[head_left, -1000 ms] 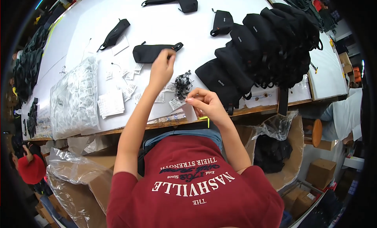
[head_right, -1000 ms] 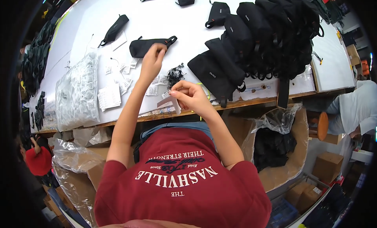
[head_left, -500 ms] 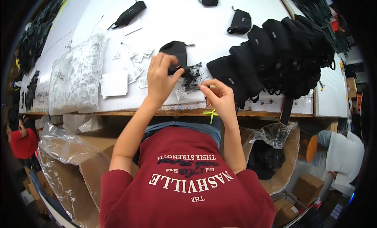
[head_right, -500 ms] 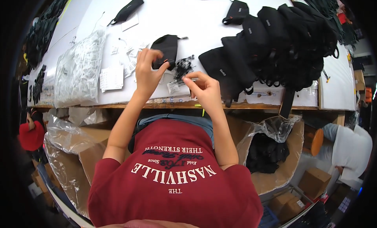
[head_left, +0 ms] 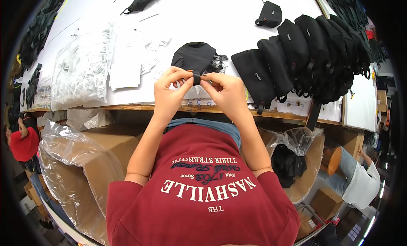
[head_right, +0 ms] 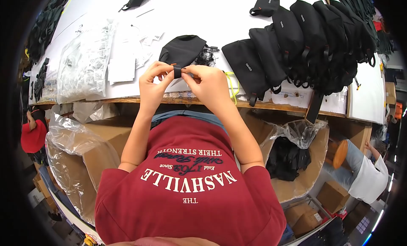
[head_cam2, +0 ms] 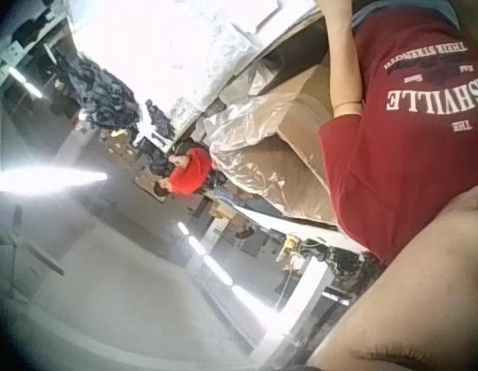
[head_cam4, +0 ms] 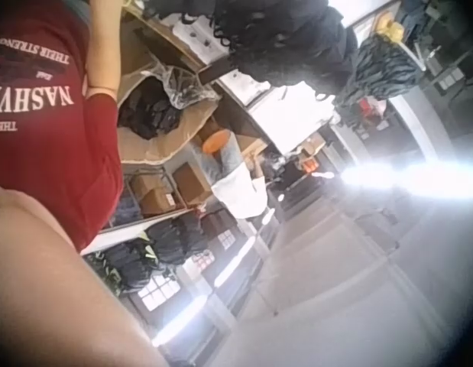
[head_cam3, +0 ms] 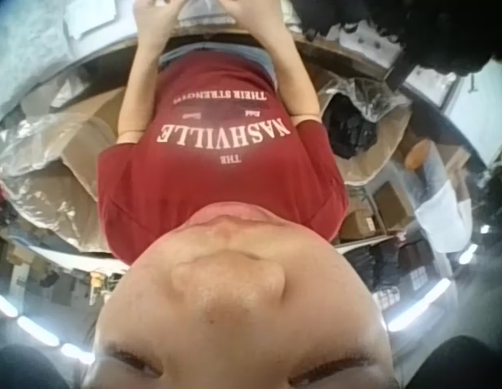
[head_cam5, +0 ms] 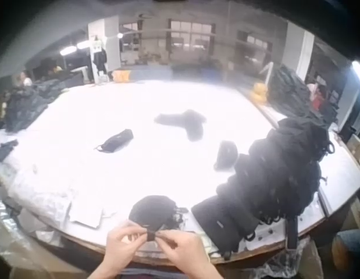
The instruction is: Checking and assembling small black zippered bags, including attaching labels and tags.
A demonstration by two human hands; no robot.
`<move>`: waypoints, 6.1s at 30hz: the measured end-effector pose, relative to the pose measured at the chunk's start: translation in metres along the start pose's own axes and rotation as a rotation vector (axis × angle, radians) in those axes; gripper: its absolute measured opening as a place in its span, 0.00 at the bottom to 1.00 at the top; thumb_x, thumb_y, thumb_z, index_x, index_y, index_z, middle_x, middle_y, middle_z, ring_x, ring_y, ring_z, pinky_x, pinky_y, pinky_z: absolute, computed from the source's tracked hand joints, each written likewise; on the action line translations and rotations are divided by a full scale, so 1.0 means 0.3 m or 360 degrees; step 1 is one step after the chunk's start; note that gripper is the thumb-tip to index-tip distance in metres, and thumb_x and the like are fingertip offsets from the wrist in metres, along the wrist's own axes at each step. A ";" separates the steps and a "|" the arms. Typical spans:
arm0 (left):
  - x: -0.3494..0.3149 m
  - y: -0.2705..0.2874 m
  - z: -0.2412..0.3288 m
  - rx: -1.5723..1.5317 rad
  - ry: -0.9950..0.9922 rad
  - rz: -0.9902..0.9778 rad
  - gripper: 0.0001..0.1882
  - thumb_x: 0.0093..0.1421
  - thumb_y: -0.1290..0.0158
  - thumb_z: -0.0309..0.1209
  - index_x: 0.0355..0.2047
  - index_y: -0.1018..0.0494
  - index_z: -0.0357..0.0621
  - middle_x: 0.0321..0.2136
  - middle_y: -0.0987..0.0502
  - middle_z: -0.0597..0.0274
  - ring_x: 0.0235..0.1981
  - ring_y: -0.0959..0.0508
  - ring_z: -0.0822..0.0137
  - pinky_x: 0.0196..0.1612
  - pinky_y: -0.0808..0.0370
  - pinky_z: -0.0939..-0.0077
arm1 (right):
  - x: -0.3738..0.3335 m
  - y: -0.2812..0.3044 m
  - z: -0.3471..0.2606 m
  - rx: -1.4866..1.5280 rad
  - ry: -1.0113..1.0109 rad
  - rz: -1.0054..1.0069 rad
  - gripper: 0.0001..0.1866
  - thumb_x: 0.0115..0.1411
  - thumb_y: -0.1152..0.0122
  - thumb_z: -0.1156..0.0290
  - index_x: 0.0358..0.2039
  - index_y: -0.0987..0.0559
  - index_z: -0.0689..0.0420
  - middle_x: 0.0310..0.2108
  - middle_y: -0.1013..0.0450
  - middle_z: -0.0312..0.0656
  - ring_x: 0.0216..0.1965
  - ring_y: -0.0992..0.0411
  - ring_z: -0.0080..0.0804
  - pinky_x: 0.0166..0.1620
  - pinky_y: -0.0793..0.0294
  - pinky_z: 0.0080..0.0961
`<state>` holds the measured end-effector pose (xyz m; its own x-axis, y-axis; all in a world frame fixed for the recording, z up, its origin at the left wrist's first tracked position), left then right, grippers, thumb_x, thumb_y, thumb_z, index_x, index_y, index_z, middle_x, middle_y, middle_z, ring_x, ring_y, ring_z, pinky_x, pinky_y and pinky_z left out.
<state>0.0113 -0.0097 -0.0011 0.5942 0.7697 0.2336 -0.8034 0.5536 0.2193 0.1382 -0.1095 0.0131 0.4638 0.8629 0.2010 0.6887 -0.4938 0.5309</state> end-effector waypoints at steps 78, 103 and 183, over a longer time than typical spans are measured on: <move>-0.001 0.106 0.139 0.1057 -0.1213 -0.0501 0.14 0.37 0.41 0.22 0.27 0.28 0.48 0.34 0.24 0.68 0.38 0.26 0.66 0.45 0.36 0.68 | -0.010 0.109 -0.118 0.0071 0.0130 -0.0482 0.11 0.53 0.42 0.69 0.22 0.32 0.61 0.11 0.43 0.41 0.12 0.46 0.29 0.18 0.44 0.24; -0.011 0.127 0.111 0.0744 -0.1045 -0.0650 0.16 0.31 0.41 0.21 0.26 0.24 0.46 0.26 0.25 0.70 0.33 0.27 0.65 0.34 0.33 0.72 | -0.030 0.060 -0.109 0.0245 0.0164 -0.0633 0.11 0.51 0.42 0.73 0.20 0.34 0.61 0.12 0.43 0.40 0.14 0.45 0.26 0.20 0.44 0.25; -0.085 0.130 0.084 0.0343 0.0251 -0.1466 0.10 0.54 0.43 0.35 0.33 0.25 0.43 0.24 0.25 0.60 0.28 0.25 0.63 0.37 0.30 0.73 | -0.108 0.101 -0.082 -0.0186 -0.0042 -0.1197 0.17 0.49 0.36 0.53 0.28 0.18 0.54 0.15 0.29 0.43 0.17 0.28 0.37 0.24 0.33 0.26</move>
<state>-0.0342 -0.0156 0.0254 0.9640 0.1040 -0.2445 0.0106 0.9045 0.4264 0.1303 -0.1497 0.0431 -0.0933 0.9588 -0.2684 0.7617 0.2424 0.6009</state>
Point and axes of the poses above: each hand's wrist, its own x-axis towards the middle knuckle, its own y-axis out of the back of the hand, z = x × y, the point moved 2 cm from there along x, towards the middle knuckle
